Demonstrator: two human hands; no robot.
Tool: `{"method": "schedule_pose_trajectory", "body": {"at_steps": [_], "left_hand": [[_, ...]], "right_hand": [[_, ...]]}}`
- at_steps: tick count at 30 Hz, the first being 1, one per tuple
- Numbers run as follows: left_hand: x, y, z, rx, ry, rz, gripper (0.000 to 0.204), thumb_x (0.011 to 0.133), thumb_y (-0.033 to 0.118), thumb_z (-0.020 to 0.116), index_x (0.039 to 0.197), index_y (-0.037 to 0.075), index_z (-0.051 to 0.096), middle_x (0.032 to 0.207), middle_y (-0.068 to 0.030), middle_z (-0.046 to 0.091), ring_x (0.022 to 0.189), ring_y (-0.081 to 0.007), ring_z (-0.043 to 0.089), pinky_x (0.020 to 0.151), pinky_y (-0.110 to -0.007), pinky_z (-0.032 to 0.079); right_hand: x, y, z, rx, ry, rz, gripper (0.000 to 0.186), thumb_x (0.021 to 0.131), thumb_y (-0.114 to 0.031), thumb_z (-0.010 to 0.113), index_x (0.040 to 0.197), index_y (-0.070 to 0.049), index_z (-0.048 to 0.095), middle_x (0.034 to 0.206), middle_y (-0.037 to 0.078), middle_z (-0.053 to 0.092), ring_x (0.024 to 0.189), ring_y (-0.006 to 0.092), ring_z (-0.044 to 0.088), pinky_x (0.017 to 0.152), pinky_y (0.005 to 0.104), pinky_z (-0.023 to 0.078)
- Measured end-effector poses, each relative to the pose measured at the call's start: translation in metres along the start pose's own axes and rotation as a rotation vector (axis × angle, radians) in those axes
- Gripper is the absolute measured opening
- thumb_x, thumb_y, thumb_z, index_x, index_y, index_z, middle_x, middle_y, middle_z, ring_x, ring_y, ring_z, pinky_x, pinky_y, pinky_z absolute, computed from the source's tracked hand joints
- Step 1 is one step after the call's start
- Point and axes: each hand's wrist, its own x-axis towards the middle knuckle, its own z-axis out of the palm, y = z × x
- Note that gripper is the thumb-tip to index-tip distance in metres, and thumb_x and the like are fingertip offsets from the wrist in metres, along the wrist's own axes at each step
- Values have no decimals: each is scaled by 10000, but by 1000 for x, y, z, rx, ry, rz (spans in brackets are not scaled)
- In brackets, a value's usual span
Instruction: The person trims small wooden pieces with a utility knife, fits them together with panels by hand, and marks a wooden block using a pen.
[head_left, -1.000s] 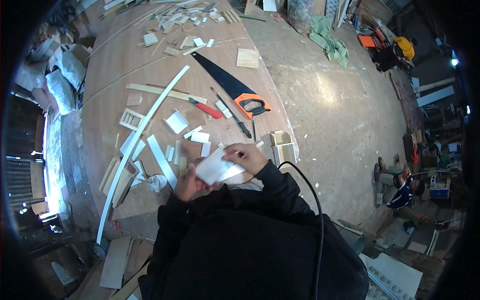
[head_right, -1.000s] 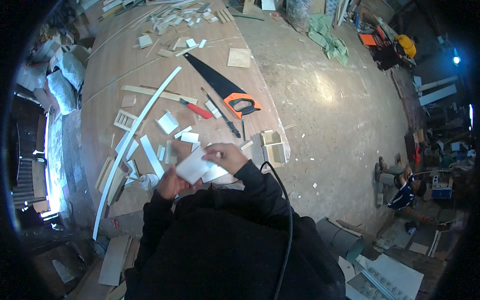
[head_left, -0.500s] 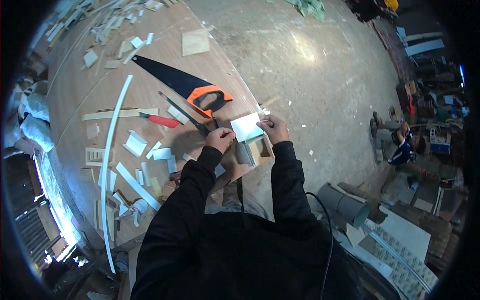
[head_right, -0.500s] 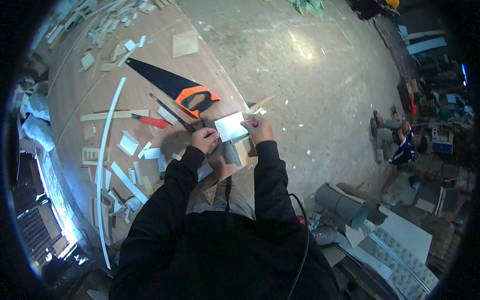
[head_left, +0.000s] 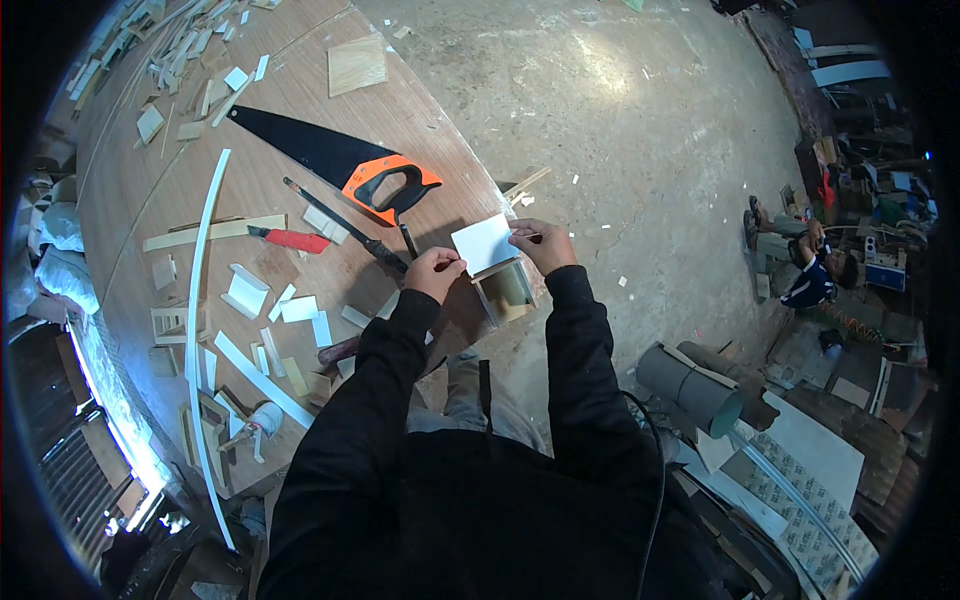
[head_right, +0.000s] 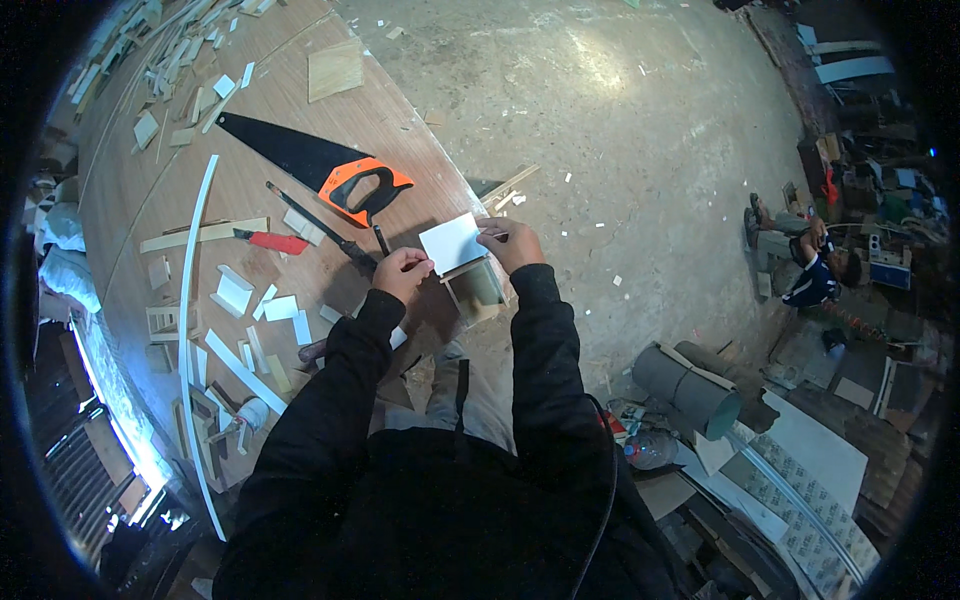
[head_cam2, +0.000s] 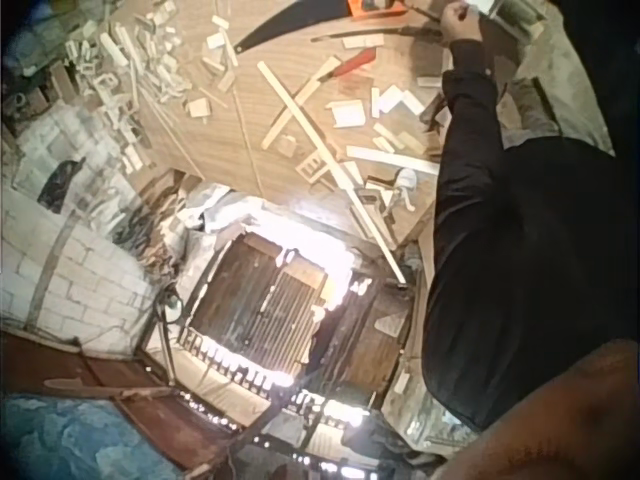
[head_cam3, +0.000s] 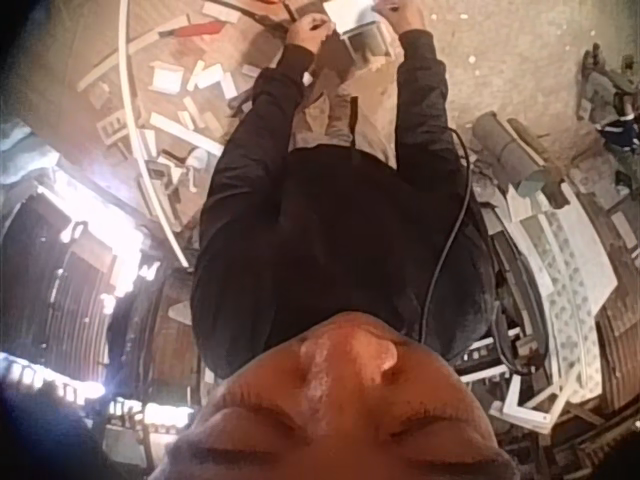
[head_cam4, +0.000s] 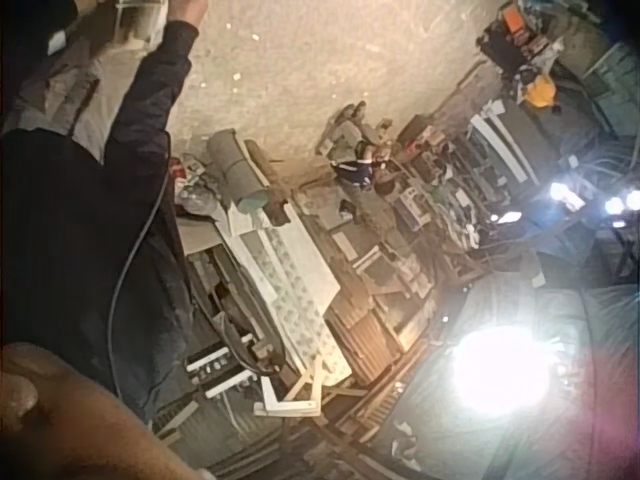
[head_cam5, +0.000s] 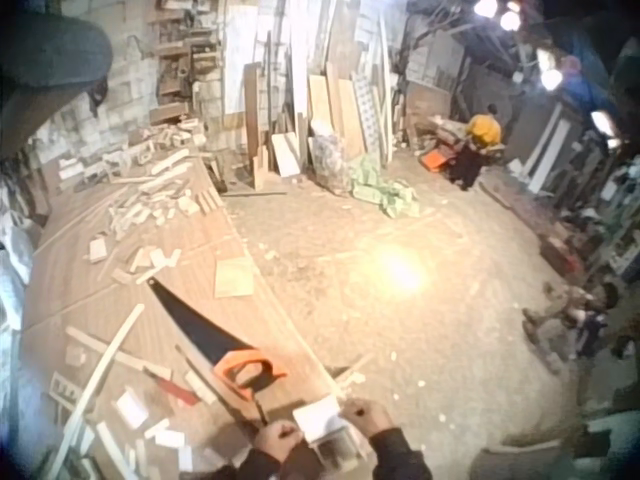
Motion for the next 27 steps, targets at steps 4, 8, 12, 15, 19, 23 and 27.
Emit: {"method": "schedule_pose_trajectory", "body": {"at_steps": [4, 8, 12, 15, 19, 23, 27], "left_hand": [[2, -4, -1, -4, -28, -36, 241, 851, 189, 768, 986, 14, 671, 900, -78, 724, 819, -149, 679, 766, -286, 530], [-1, 0, 2, 2, -35, -41, 239, 849, 191, 771, 978, 20, 664, 902, -73, 721, 829, -146, 678, 771, -284, 528], [-4, 5, 2, 14, -31, -29, 239, 850, 192, 771, 977, 22, 661, 898, -74, 721, 832, -147, 679, 772, -283, 527], [-4, 0, 5, 63, -26, -7, 245, 848, 193, 771, 985, 22, 660, 900, -77, 722, 831, -149, 681, 776, -283, 526], [-3, -15, 3, 18, -17, 29, 255, 844, 191, 775, 995, 22, 658, 905, -81, 726, 831, -150, 683, 780, -282, 526], [-6, -4, 9, 35, -16, 23, 258, 842, 189, 778, 998, 21, 659, 910, -86, 732, 825, -144, 683, 776, -279, 526], [-8, 4, 9, 49, -28, -6, 255, 842, 185, 777, 997, 20, 660, 906, -85, 732, 820, -137, 682, 772, -275, 526]], "right_hand": [[0, 9, 0, 32, -24, -11, 288, 841, -138, 757, 1124, -82, 744, 892, 122, 750, 785, 168, 703, 747, 313, 550], [1, 14, -1, 5, -34, -44, 303, 852, -131, 736, 1154, -102, 735, 912, 133, 749, 786, 180, 705, 748, 317, 552], [-1, 1, -9, -77, -80, 11, 304, 873, -132, 704, 1176, -113, 728, 954, 139, 750, 787, 192, 705, 751, 320, 551], [-1, 3, -9, -40, -82, -8, 297, 880, -138, 692, 1174, -110, 727, 964, 139, 750, 793, 198, 705, 756, 323, 552], [-1, -2, -7, -84, -88, -1, 296, 882, -146, 691, 1173, -106, 727, 965, 137, 750, 801, 202, 706, 766, 327, 555], [-3, 7, -11, -54, -92, -2, 306, 878, -141, 692, 1180, -107, 720, 972, 130, 749, 823, 210, 712, 782, 332, 559], [-2, 8, -13, -34, -103, 4, 308, 877, -137, 692, 1182, -95, 714, 961, 127, 748, 841, 212, 716, 793, 332, 559]]}}
